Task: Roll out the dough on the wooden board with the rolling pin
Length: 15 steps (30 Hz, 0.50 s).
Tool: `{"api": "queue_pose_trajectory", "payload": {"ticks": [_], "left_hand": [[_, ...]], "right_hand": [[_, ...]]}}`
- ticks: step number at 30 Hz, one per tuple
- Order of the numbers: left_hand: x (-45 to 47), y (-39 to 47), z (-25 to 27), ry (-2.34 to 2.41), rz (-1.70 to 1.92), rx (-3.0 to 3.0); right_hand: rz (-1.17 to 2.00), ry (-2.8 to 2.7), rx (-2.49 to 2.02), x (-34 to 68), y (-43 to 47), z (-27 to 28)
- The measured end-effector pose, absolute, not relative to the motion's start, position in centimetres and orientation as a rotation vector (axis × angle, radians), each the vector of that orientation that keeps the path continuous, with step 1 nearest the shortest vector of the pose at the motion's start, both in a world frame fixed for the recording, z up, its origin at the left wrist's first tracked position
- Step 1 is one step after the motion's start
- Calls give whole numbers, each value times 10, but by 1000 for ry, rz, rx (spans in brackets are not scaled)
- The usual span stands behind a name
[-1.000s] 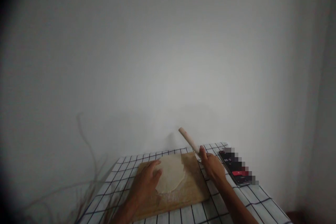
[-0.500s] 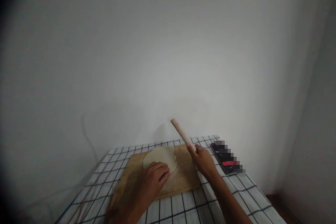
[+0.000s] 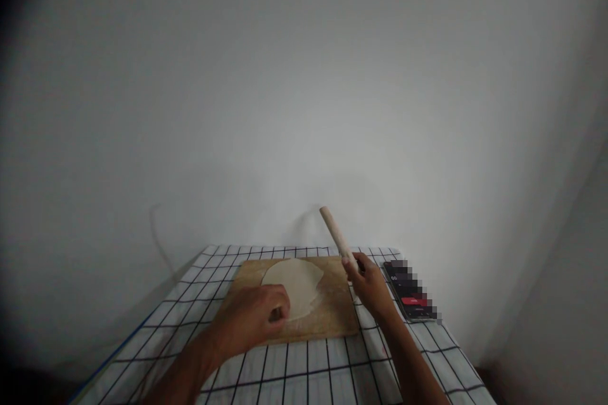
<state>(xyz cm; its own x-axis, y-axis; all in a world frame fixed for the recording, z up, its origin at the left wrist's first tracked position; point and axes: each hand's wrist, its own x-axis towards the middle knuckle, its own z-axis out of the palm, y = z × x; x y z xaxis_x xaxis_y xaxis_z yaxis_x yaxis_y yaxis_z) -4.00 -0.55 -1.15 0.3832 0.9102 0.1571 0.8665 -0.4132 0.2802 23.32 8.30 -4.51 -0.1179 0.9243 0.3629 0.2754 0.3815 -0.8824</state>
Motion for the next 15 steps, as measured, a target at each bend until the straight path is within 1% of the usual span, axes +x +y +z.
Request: {"api": "queue_pose_trajectory", "payload": {"ticks": [2, 6, 9, 12, 13, 15], "left_hand": [[-48, -5, -17, 1528, 509, 2390], [-56, 4, -29, 1370, 625, 2155], [-63, 11, -26, 1424, 772, 2061], [-68, 14, -18, 1562, 1116, 2058], [-67, 13, -17, 1579, 1178, 2078], [-63, 12, -19, 1522, 1121, 2194]], "right_hand": [[836, -1683, -1041, 233, 79, -43], [911, -1979, -1012, 240, 73, -40], [956, -2116, -1076, 250, 74, -43], [941, -2161, -1153, 258, 79, -48], [940, -2170, -1175, 261, 81, -50], [958, -2185, -1217, 266, 83, -50]]}}
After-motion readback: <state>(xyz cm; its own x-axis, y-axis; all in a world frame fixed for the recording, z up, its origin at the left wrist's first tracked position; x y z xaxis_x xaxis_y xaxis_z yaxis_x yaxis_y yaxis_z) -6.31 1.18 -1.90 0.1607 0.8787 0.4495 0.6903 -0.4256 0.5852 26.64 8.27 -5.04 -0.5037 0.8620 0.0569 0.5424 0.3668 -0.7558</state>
